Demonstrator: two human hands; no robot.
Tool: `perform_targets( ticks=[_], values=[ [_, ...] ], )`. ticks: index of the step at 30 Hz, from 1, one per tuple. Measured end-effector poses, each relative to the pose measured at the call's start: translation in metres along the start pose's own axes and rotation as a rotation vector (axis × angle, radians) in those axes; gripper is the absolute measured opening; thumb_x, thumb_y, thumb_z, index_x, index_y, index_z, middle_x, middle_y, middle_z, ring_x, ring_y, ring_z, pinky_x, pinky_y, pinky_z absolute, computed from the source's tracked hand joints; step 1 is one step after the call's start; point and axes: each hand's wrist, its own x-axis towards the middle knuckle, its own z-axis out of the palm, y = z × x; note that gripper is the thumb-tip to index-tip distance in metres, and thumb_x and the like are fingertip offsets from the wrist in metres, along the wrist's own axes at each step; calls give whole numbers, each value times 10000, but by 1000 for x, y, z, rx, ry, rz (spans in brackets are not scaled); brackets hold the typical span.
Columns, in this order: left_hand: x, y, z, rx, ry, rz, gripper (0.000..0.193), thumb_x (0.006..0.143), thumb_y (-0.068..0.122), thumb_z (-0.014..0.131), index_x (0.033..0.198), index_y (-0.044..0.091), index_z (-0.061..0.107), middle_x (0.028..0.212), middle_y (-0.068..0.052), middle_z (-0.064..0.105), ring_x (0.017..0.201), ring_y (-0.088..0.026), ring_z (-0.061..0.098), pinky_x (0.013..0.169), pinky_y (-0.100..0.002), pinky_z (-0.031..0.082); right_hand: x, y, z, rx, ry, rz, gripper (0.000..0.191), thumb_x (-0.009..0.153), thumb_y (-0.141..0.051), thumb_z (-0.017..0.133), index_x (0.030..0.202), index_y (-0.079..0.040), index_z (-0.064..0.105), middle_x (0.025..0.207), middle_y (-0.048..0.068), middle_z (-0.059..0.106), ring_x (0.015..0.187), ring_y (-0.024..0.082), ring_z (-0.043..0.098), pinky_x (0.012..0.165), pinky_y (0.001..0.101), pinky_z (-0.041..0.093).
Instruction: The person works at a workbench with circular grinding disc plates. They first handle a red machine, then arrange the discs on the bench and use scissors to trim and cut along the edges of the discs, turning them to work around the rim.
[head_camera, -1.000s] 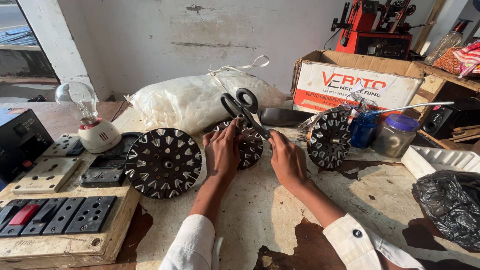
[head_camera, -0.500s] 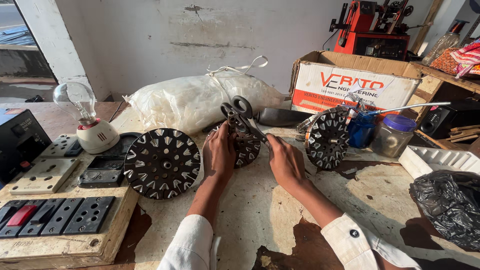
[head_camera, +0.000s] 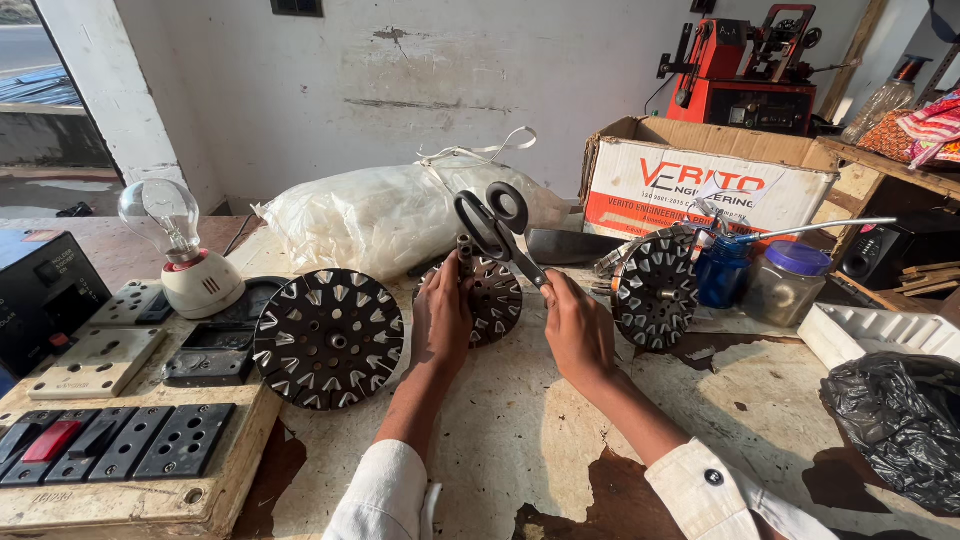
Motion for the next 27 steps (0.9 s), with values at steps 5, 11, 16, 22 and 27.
perform_targets(
  ticks=[5, 11, 16, 22, 27],
  values=[
    [0, -2, 2, -3, 13, 21, 404, 1009, 63, 545, 1406, -6, 520, 1239, -208, 689, 1151, -393, 638, 935, -457, 525, -3, -3, 1, 4, 9, -132, 216, 962, -52, 632, 1176, -19, 645, 956, 191, 745, 745, 369, 728, 568, 443, 536],
    [-2, 4, -2, 48, -31, -95, 381, 994, 111, 554, 1370, 45, 550, 1212, -175, 692, 1045, -406, 665, 802, -473, 549, -3, -2, 1, -7, 33, -133, 229, 957, -45, 642, 1183, -11, 643, 967, 208, 736, 742, 384, 719, 569, 455, 532],
    [-3, 7, -2, 104, 10, -67, 323, 980, 142, 568, 1291, 54, 578, 1153, -150, 685, 945, -395, 686, 741, -473, 556, -3, 2, 3, -25, -18, -63, 218, 960, -32, 627, 1177, -12, 638, 959, 206, 737, 753, 378, 729, 573, 454, 541],
    [-3, 5, -2, 90, 4, -67, 304, 977, 132, 556, 1266, 51, 606, 1156, -147, 682, 936, -391, 691, 746, -472, 557, -3, 8, 6, -70, -20, -79, 239, 927, 5, 641, 1166, 2, 646, 950, 230, 743, 799, 418, 719, 621, 481, 543],
    [-1, 5, -2, 85, -28, -111, 347, 941, 218, 669, 1242, 53, 621, 1116, -141, 684, 941, -370, 696, 756, -465, 558, -4, 9, 10, -149, -141, -17, 458, 816, 93, 591, 1249, -38, 661, 917, 210, 754, 781, 359, 747, 632, 450, 573]
  ],
)
